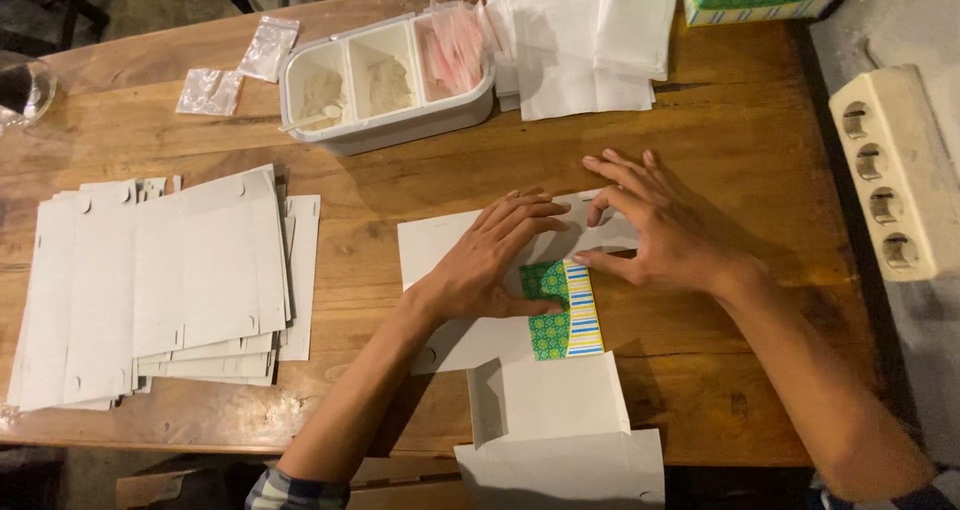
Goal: Assembling cardboard boxes by applying stickers and folding the templates
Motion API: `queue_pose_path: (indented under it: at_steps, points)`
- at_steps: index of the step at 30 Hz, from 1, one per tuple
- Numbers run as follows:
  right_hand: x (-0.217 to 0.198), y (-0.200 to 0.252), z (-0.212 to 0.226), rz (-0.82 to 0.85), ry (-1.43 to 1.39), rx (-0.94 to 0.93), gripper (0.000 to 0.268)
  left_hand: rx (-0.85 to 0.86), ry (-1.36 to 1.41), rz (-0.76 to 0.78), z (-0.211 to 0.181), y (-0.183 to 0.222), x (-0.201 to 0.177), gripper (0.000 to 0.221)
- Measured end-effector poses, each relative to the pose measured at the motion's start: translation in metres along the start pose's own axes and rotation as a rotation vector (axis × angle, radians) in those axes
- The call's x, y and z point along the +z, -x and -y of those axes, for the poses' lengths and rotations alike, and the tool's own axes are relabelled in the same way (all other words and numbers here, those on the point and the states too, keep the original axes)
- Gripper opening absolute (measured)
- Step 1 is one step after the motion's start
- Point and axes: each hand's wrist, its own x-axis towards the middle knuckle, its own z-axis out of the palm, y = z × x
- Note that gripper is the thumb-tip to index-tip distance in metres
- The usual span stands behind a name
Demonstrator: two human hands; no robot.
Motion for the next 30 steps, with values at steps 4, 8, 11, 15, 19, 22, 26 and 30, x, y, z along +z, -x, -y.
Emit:
queue_pose_path:
  at_steps: [4, 8, 11, 15, 19, 22, 26, 30]
  points:
    - [0.012, 0.002, -0.012, 0.0, 0.019, 0.02, 0.042, 0.032, -0.033, -0.047, 0.007, 0.004, 0.004, 0.066]
    - [0.012, 0.003, -0.003, -0.015, 0.058, 0.043, 0.04, 0.107, -0.097, -0.084, 0.008, 0.008, 0.004, 0.041]
    - [0.015, 0.0, -0.005, -0.009, 0.071, 0.051, 0.04, 0.142, -0.151, -0.094, 0.007, 0.008, 0.004, 0.04]
    - [0.019, -0.001, -0.01, 0.04, 0.104, 0.051, 0.042, 0.163, -0.192, -0.065, 0.006, 0.01, 0.005, 0.057]
    - [0.022, 0.002, -0.008, 0.042, 0.084, 0.051, 0.041, 0.215, -0.198, -0.067, 0.007, 0.012, 0.004, 0.058]
    - [0.015, 0.0, -0.007, 0.061, 0.055, 0.041, 0.042, 0.235, -0.189, -0.056, 0.006, 0.007, -0.004, 0.057]
    - [0.018, 0.008, -0.007, 0.096, 0.022, 0.026, 0.051, 0.21, -0.165, -0.002, 0.002, 0.009, -0.001, 0.056]
    - [0.019, 0.007, -0.012, 0.082, 0.014, -0.008, 0.062, 0.168, -0.093, -0.044, 0.003, 0.005, -0.001, 0.057]
